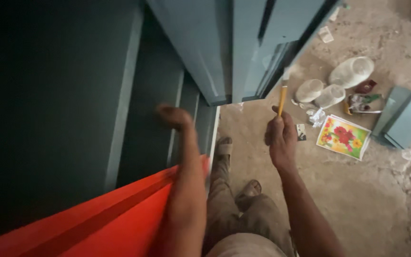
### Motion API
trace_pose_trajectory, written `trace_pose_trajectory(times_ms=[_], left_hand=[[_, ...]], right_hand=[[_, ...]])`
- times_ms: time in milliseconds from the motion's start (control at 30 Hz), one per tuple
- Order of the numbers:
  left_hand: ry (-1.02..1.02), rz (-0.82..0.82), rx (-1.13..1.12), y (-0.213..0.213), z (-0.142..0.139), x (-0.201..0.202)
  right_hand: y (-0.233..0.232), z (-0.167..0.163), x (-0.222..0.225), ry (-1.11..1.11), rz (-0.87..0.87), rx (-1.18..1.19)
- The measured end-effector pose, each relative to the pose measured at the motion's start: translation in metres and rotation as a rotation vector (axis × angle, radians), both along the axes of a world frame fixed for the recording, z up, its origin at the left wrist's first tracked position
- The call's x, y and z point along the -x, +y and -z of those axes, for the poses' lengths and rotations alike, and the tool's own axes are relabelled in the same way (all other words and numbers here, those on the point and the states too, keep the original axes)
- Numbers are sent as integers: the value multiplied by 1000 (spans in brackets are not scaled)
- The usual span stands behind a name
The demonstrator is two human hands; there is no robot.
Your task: The person uses a screwdriver to drive screws and secure a metal plate to the door of a painted metal cabinet, then picks small hardware parts from containers on the floor and fits a lock mechanism to the cabinet door, tightening it with a wrench.
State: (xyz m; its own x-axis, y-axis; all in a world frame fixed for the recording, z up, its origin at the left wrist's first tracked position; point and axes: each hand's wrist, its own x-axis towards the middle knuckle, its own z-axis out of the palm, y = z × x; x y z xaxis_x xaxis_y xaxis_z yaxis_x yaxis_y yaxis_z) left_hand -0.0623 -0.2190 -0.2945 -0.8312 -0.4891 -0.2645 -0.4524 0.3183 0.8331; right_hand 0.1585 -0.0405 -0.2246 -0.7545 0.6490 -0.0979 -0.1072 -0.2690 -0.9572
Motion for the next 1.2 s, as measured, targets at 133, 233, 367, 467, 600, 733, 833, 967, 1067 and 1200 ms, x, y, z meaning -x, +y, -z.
trace_pose_trajectory(times_ms=[133,233,367,467,600,733,833,967,1067,1200], left_hand=[[318,-203,705,-5,11,14],[-82,-100,1278,-8,9,26],[-13,-225,624,-2,-5,40],[686,-17,265,39,-24,19],[757,731,-336,142,-74,0],[249,1053,-1198,228,-131,6],[218,1090,-1321,254,-154,7],[205,1045,-1354,264,-163,11],[214,1012,-1370,267,-164,13],[258,1024,-1319,267,-164,11]], right_hand=[[19,-33,-16,-95,59,-180],[43,-64,-27,-23,22,-265],[58,-97,-36,-125,109,-183],[62,-109,-28,-144,108,-341],[65,-113,-9,-177,136,-470],[68,-115,7,-133,183,-496],[71,-118,13,-198,197,-425],[75,-124,20,-149,177,-342],[74,-128,23,-90,165,-240],[74,-130,21,-34,95,-73]])
